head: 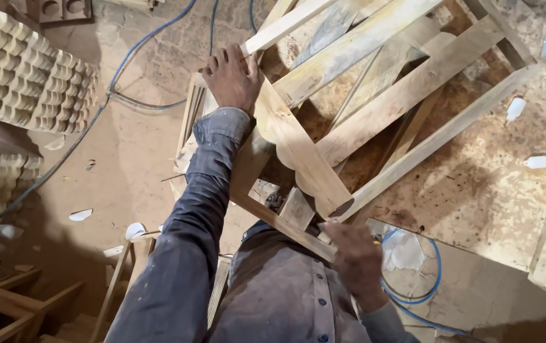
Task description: The person sands a wooden frame with a scalloped edge using a sanding block. They hold the frame with one hand and rub the sanding block along the edges and slats, occasionally flipping the frame to access different sides.
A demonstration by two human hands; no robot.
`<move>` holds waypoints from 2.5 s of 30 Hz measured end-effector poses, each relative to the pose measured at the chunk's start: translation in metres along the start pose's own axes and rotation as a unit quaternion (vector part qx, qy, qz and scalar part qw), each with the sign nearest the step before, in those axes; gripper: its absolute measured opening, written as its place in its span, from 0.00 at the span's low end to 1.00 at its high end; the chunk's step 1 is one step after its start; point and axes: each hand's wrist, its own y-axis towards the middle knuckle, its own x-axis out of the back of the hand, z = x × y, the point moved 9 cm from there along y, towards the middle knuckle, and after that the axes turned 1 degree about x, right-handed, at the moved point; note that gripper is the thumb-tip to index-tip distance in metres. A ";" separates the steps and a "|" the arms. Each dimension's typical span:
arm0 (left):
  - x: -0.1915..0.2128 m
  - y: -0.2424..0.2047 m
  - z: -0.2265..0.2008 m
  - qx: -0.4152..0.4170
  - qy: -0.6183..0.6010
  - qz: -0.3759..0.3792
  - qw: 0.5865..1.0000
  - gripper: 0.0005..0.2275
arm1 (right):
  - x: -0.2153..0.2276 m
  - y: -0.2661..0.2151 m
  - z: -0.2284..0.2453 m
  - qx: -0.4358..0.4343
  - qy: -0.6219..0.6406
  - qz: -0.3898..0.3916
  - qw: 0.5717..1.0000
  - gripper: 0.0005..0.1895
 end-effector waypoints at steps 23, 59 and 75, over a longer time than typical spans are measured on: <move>-0.015 0.022 -0.006 -0.051 0.006 0.011 0.999 0.17 | -0.003 0.007 0.014 -0.043 0.043 0.020 0.998 0.21; 0.036 -0.069 -0.046 -0.086 -0.054 -0.066 0.993 0.17 | 0.009 0.044 -0.084 -0.076 -0.040 -0.129 0.988 0.14; 0.030 -0.070 -0.043 -0.044 -0.040 -0.019 0.998 0.18 | -0.008 0.067 -0.095 -0.144 -0.120 -0.046 0.981 0.04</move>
